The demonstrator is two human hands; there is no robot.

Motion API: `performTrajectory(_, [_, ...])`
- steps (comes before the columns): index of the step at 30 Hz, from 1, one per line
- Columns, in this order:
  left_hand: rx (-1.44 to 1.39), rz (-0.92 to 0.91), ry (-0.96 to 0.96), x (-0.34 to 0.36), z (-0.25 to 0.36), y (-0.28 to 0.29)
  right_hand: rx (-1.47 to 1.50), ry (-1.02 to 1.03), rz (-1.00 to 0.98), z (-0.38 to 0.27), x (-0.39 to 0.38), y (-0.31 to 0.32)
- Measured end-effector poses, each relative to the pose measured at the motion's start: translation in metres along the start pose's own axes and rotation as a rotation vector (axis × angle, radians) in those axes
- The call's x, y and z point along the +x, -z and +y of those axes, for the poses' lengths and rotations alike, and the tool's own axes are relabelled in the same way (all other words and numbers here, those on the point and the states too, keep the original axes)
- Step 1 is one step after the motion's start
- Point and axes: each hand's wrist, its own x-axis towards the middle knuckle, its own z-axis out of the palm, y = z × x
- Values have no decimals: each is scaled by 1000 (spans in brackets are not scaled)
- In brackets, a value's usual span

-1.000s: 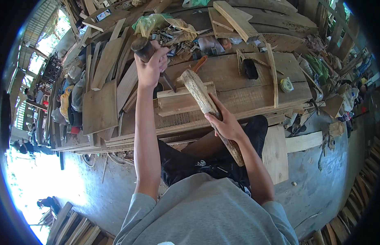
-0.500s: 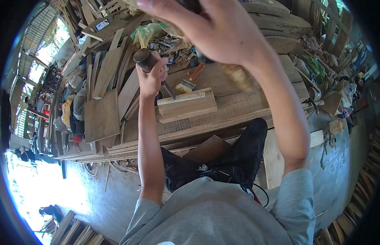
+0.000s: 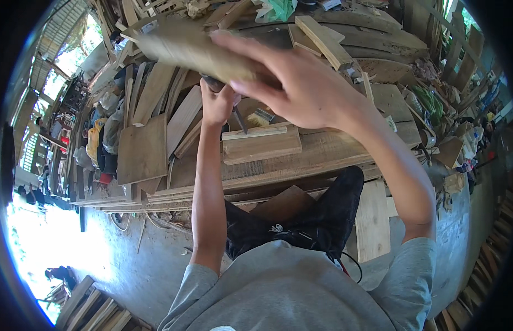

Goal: The recorder measures, chisels, sands, and brushes a piece of wood in a workshop.

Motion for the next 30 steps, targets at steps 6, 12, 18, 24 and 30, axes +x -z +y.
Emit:
performTrajectory(6, [-173,43,113,2,5,12,-109,149,254,7,6,19])
performTrajectory(12, [-63,0,11,5,-3,0,-180,-96,-237,-7,6,16])
performTrajectory(18, [19,-5,90,9,-7,-11,-85,356,237,-5,16,26])
performTrajectory(24, [68,-32,-4,8,-9,-16,17,91,-46,0,-5,19])
performTrajectory(30, [55,-69,67,2,-5,-8,49,-212,215,9,-65,-6])
